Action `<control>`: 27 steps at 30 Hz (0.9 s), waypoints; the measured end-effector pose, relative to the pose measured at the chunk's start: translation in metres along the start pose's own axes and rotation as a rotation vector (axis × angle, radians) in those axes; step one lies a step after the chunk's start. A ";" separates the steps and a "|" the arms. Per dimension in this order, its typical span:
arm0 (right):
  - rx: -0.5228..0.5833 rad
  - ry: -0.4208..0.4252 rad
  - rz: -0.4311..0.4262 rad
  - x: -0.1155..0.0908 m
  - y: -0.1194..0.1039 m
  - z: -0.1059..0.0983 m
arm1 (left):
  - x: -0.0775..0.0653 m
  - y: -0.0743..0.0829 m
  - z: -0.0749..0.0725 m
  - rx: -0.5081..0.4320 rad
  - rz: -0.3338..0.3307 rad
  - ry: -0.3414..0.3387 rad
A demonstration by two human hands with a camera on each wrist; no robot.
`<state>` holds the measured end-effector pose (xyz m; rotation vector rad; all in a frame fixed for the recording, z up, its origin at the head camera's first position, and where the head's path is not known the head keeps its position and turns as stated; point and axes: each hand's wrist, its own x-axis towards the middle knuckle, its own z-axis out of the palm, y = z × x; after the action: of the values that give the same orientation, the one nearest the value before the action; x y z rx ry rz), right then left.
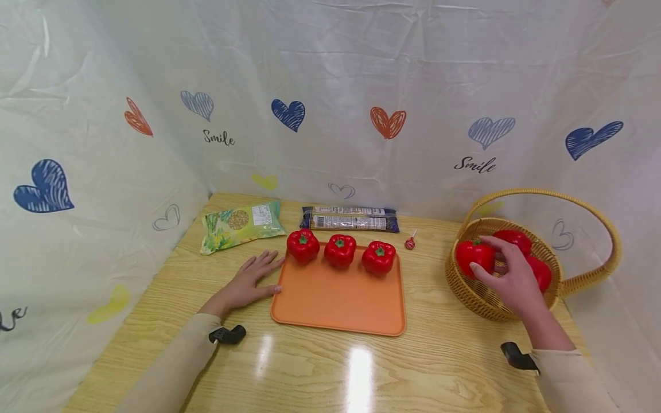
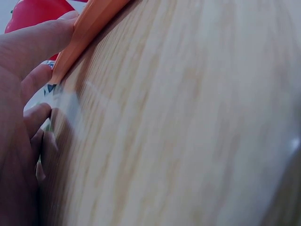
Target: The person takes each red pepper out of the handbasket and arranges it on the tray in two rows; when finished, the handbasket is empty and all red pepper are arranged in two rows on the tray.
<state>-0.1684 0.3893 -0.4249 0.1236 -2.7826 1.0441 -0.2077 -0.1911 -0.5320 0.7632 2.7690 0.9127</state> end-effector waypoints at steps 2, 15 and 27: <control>-0.011 0.005 -0.047 0.001 0.000 0.001 | 0.000 0.000 0.000 0.001 -0.002 -0.001; 0.037 0.031 -0.131 -0.004 -0.018 0.013 | 0.000 -0.002 0.001 -0.005 0.003 0.003; 0.068 0.049 -0.197 -0.007 -0.037 0.030 | 0.000 -0.002 0.001 -0.013 0.001 0.002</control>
<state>-0.1606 0.3421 -0.4241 0.3668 -2.6275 1.0764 -0.2087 -0.1921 -0.5340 0.7620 2.7625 0.9310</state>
